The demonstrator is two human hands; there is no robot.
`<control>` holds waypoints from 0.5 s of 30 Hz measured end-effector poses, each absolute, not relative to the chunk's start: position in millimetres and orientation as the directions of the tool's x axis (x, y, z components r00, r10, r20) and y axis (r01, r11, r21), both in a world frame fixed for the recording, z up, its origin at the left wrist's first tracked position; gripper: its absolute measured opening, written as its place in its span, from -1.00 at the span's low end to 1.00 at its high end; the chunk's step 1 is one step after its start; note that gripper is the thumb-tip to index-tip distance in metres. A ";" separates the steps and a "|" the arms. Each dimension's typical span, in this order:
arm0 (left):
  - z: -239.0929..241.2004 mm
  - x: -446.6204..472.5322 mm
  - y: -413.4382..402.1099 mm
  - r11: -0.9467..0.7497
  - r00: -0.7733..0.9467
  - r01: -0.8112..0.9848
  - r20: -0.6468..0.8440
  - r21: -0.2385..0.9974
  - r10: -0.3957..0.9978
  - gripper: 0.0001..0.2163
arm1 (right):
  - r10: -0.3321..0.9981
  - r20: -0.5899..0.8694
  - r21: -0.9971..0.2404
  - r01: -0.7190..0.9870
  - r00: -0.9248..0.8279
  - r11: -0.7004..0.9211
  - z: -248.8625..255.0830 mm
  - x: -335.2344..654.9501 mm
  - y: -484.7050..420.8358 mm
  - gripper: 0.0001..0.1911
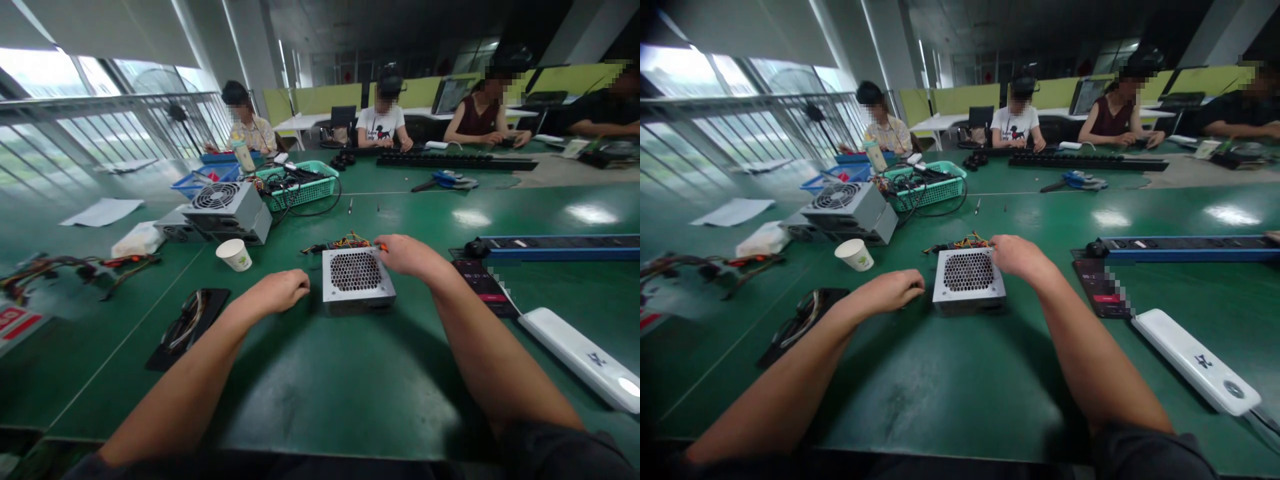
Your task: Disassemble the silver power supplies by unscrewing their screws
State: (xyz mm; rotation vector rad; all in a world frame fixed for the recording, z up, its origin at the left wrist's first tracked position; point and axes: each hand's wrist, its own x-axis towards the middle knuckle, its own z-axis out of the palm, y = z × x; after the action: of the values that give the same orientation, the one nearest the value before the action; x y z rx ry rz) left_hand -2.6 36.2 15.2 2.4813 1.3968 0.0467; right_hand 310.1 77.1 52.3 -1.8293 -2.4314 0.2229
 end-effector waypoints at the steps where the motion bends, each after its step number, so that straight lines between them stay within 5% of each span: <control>1: 21.9 -0.5 38.4 -0.446 0.474 0.854 -0.044 0.269 0.880 -0.81 | 0.958 -0.028 -0.171 0.945 -0.286 0.277 49.8 309.5 78.7 -0.56; 5: 41.2 21.7 54.4 -0.366 0.296 0.810 0.220 0.458 0.930 -0.83 | 0.954 -0.050 -0.163 0.945 -0.296 0.285 46.7 309.0 80.6 -0.58; 10: 46.9 73.6 80.2 -0.323 0.190 0.346 0.271 0.881 0.943 -0.87 | 0.950 -0.041 -0.171 0.939 -0.310 0.299 46.3 309.8 80.8 -0.54; 12: 42.1 90.6 87.0 -0.264 0.171 0.169 0.236 0.950 0.957 -0.86 | 0.946 -0.039 -0.181 0.933 -0.323 0.311 45.3 309.4 81.0 -0.52; 15: 27.0 104.3 92.2 -0.293 0.158 0.131 0.271 0.947 0.949 -0.81 | 0.938 -0.056 -0.189 0.927 -0.341 0.326 45.5 309.5 81.2 -0.54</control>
State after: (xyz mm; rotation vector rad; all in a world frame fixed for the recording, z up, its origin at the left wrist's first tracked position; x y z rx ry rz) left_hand 104.3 92.2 27.0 1.5981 1.0651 1.2321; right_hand 309.5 81.2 45.5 -1.7652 -2.5056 0.2886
